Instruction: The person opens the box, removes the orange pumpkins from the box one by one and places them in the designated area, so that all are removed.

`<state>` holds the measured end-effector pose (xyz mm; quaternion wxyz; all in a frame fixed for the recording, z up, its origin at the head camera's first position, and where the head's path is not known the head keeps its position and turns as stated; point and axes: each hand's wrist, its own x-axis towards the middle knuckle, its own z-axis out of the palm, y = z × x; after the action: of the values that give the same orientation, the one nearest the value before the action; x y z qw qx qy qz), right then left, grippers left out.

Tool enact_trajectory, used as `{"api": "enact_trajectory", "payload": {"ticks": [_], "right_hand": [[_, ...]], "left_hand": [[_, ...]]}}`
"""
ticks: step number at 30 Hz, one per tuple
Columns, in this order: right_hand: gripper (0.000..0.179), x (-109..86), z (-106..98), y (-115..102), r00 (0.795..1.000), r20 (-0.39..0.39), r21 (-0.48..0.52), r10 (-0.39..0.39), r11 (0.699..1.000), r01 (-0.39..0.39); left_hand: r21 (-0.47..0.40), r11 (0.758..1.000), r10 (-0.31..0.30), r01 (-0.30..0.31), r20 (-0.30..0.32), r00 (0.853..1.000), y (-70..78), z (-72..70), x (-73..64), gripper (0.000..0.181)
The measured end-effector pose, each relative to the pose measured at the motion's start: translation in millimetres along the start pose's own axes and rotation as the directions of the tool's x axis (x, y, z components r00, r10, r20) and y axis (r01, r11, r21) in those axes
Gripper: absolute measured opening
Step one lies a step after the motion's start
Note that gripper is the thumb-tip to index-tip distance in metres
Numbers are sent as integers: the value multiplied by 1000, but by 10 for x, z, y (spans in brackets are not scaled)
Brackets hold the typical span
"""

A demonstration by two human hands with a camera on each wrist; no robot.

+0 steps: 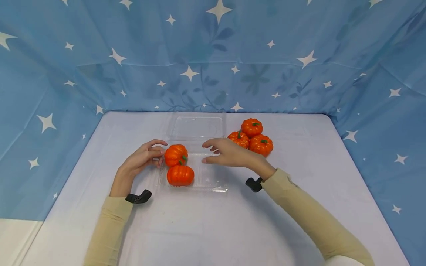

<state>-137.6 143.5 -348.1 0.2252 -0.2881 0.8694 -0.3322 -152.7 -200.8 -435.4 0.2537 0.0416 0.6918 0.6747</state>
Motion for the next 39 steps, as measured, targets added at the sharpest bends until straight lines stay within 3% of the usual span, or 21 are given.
{"api": "enact_trajectory", "payload": {"ticks": [8, 21, 27, 33, 39], "right_hand": [[57, 222, 38, -144, 991, 124, 10, 52, 999, -54], [66, 572, 253, -302, 944, 280, -145, 172, 980, -136], [50, 680, 324, -358, 930, 332, -147, 156, 983, -113], [52, 739, 418, -389, 897, 400, -136, 189, 980, -146], [41, 743, 483, -340, 890, 430, -106, 150, 988, -116]], "left_hand": [[-6, 1000, -5, 5, -7, 1000, -4, -13, 8, 40], [-14, 1000, -5, 5, 13, 1000, 19, -1, 10, 42], [-22, 1000, 4, -4, 2, 1000, 20, -23, -5, 43], [-7, 1000, 11, -11, 5, 1000, 28, -27, -6, 41], [-9, 1000, -1, 1, -12, 1000, 7, -10, 6, 42]]}}
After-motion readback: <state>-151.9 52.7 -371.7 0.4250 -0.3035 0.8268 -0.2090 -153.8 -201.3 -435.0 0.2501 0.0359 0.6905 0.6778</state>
